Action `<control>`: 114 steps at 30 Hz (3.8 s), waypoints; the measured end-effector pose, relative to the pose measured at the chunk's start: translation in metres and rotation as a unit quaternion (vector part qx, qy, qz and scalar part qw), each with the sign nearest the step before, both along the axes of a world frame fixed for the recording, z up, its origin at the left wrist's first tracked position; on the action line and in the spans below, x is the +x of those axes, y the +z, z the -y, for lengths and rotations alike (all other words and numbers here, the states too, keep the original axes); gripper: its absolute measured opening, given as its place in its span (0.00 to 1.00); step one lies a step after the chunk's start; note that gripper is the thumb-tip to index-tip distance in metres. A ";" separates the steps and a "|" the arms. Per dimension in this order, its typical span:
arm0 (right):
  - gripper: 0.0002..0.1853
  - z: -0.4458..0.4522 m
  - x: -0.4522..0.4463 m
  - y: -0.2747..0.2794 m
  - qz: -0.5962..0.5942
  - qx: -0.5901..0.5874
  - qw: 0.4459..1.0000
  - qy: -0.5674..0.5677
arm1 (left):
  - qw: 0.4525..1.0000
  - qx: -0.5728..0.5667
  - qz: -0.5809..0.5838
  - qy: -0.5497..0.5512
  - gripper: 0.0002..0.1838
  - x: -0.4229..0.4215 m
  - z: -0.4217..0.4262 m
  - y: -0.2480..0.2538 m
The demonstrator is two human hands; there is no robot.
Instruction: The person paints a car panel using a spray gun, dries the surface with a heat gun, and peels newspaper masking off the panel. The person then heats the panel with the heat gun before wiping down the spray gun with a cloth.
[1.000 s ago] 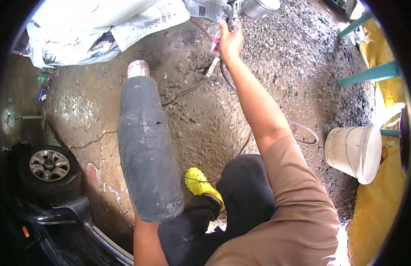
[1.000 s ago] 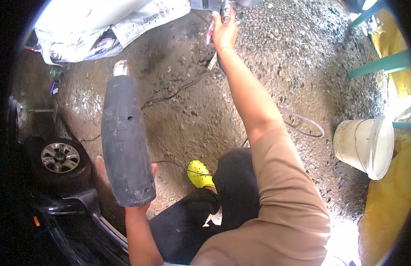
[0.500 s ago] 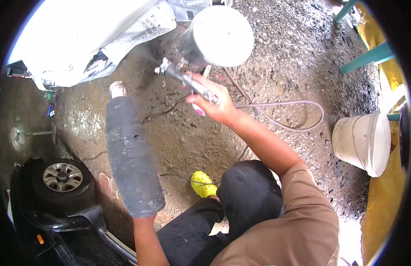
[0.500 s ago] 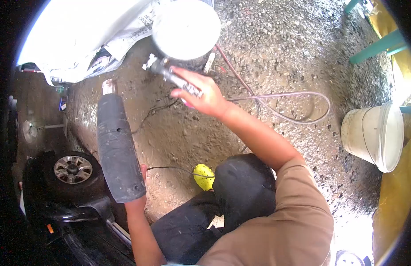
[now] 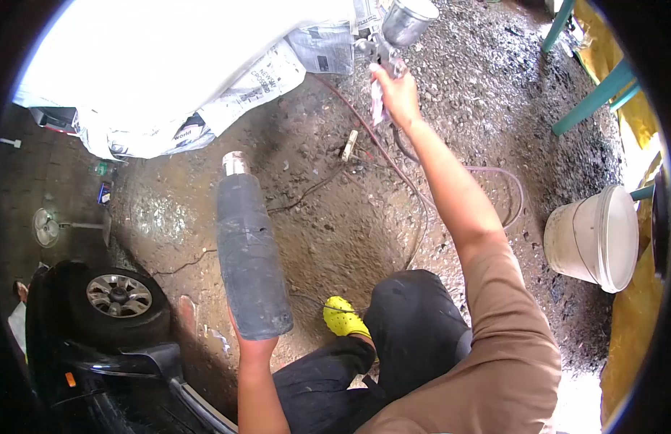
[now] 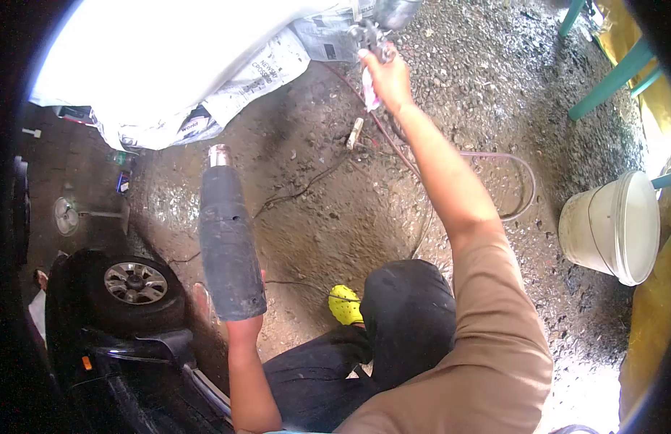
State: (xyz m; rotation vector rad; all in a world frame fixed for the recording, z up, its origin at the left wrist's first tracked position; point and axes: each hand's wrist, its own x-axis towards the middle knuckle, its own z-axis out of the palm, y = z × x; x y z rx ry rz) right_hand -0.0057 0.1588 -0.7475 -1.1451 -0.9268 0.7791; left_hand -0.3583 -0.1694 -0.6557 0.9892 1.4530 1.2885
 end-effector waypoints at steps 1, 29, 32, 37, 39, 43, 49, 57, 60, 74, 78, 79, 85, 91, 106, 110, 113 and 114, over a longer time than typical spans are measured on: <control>0.21 -0.010 0.008 0.000 0.002 -0.011 1.000 -0.021 | 1.000 -0.005 0.025 0.001 0.20 0.000 0.001 -0.001; 0.32 0.151 0.019 0.170 0.110 -0.002 0.966 0.236 | 0.903 0.172 -0.389 -0.067 0.24 0.054 -0.011 0.064; 0.21 0.107 0.046 0.172 0.137 0.001 0.975 0.173 | 0.910 0.146 -0.380 -0.074 0.25 0.067 -0.006 0.073; 0.21 0.025 0.093 0.161 0.189 0.045 0.980 0.035 | 0.912 0.122 -0.378 -0.100 0.26 0.096 -0.001 0.109; 0.24 -0.010 0.114 0.148 0.228 0.053 0.972 -0.035 | 0.923 0.099 -0.355 -0.111 0.26 0.102 0.003 0.115; 0.28 -0.018 0.128 0.158 0.228 -0.010 0.972 -0.051 | 0.962 0.121 -0.238 -0.064 0.21 0.127 0.012 0.135; 0.30 0.082 0.075 0.206 0.270 -0.015 0.963 0.013 | 0.942 0.126 -0.294 -0.098 0.27 0.122 -0.005 0.106; 0.30 0.180 0.004 0.232 0.225 0.012 0.952 0.207 | 0.954 0.082 -0.265 -0.114 0.24 0.117 -0.027 0.096; 0.30 0.194 0.003 0.234 0.212 0.001 0.947 0.240 | 0.954 0.096 -0.263 -0.111 0.24 0.118 -0.031 0.098; 0.18 0.192 0.008 0.250 0.115 0.052 0.966 0.227 | 0.942 0.204 -0.254 -0.079 0.29 0.111 -0.021 0.092; 0.16 0.182 0.013 0.252 0.118 0.052 0.954 0.272 | 0.949 0.245 -0.198 -0.016 0.27 0.117 -0.020 0.080; 0.17 0.177 0.016 0.252 0.120 0.041 0.950 0.286 | 0.950 0.253 -0.181 -0.010 0.27 0.119 -0.020 0.080; 0.19 0.133 0.042 0.240 0.179 -0.007 0.973 0.142 | 0.962 0.240 -0.129 -0.013 0.25 0.123 -0.021 0.079; 0.21 0.057 0.088 0.216 0.225 0.063 0.972 -0.009 | 0.921 0.272 -0.271 -0.066 0.26 0.123 -0.028 0.094; 0.20 0.049 0.068 0.227 0.246 0.049 0.968 -0.015 | 0.959 0.206 -0.166 -0.103 0.26 0.128 -0.015 0.090; 0.24 0.113 0.033 0.239 0.182 0.048 0.978 0.092 | 0.968 0.198 -0.129 -0.088 0.27 0.132 -0.011 0.087; 0.23 0.162 0.017 0.261 0.205 0.016 0.963 0.172 | 0.949 0.229 -0.199 -0.085 0.27 0.129 -0.011 0.084; 0.23 0.173 0.017 0.263 0.193 0.030 0.960 0.199 | 0.941 0.237 -0.227 -0.087 0.26 0.127 -0.011 0.084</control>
